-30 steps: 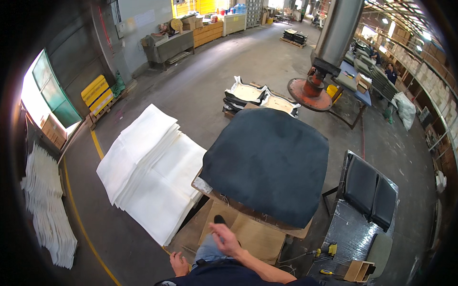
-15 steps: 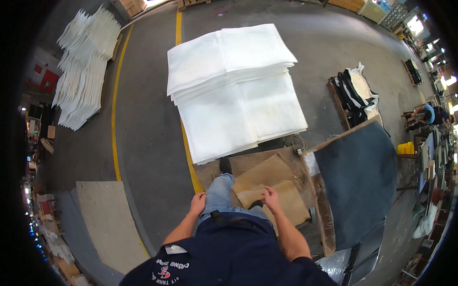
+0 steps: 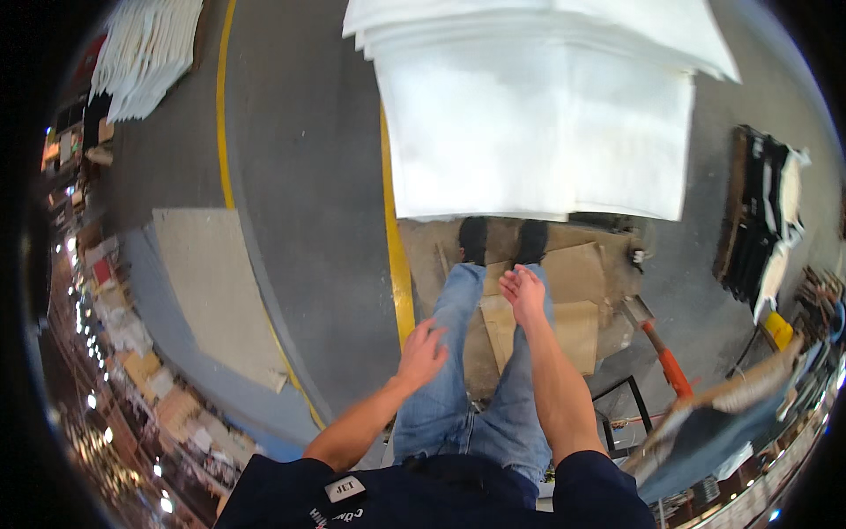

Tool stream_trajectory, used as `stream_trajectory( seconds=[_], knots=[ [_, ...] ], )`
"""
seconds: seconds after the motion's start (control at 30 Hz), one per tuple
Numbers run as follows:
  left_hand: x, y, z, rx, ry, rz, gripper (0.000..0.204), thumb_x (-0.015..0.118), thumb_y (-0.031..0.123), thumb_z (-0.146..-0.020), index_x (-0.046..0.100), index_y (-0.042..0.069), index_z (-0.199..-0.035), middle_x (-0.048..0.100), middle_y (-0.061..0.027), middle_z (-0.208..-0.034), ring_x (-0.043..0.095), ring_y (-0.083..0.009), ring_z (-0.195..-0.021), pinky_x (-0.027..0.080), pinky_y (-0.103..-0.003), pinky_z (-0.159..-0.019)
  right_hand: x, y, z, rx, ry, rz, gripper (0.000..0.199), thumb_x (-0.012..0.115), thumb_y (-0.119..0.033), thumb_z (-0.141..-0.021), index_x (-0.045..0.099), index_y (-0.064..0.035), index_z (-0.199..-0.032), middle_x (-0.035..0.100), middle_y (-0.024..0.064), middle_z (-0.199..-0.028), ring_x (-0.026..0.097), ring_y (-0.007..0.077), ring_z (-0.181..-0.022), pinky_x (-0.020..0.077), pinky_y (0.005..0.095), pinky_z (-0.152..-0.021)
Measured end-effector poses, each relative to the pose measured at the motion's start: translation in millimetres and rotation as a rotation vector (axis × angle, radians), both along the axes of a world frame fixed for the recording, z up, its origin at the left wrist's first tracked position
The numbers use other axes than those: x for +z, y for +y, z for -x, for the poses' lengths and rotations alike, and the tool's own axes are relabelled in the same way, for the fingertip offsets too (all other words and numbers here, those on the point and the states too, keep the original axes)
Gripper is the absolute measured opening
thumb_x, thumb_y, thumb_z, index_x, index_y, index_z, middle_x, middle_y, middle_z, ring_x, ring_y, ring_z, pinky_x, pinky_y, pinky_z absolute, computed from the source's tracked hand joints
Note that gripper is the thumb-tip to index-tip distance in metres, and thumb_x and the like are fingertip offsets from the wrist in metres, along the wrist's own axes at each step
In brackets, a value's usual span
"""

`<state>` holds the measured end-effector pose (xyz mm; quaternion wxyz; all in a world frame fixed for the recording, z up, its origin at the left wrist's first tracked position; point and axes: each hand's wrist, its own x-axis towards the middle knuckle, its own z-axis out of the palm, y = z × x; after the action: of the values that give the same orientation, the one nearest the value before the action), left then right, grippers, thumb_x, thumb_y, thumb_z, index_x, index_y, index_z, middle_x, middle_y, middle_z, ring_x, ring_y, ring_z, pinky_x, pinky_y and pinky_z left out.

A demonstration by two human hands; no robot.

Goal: The person uses a staple gun to attach black fabric to a cushion base, then trims excess fabric with a knife. They flip the cushion, place a white sheet on the base, and continue stapling the fabric around the edges. The person handles multiple cushion components and tools throughout the process.

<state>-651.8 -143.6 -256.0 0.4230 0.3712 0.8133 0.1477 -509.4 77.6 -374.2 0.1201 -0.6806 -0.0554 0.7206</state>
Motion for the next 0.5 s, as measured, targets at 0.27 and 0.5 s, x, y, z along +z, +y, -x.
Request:
stream_trajectory(
  seconds=[0.27,0.5],
  knots=[
    [-114.4,44.2,-20.1,-0.057,-0.02,0.121,0.027,0.068,0.021,-0.081,0.066,0.01,-0.105,0.06,-0.0079,-0.124,0.049,-0.0324,-0.13,0.042,-0.049,-0.102,-402.5,23.7,-55.7,-0.251,0.233,0.164,0.02,0.047,-0.01,-0.098,0.066,-0.0036,-0.099,0.071,0.0155,-0.095,0.07,0.0316,-0.092,0.0578,0.0462,-0.09],
    [-116.0,39.7,-23.8,0.094,0.02,0.209,0.022,0.063,0.02,-0.085,0.065,0.01,-0.105,0.057,-0.006,-0.128,0.047,-0.0307,-0.133,0.043,-0.048,-0.102,-482.2,8.0,-23.6,-0.554,0.187,0.117,0.033,0.05,-0.025,-0.101,0.061,0.0003,-0.119,0.067,0.0144,-0.117,0.064,0.0306,-0.106,0.0549,0.0426,-0.092]
  ],
)
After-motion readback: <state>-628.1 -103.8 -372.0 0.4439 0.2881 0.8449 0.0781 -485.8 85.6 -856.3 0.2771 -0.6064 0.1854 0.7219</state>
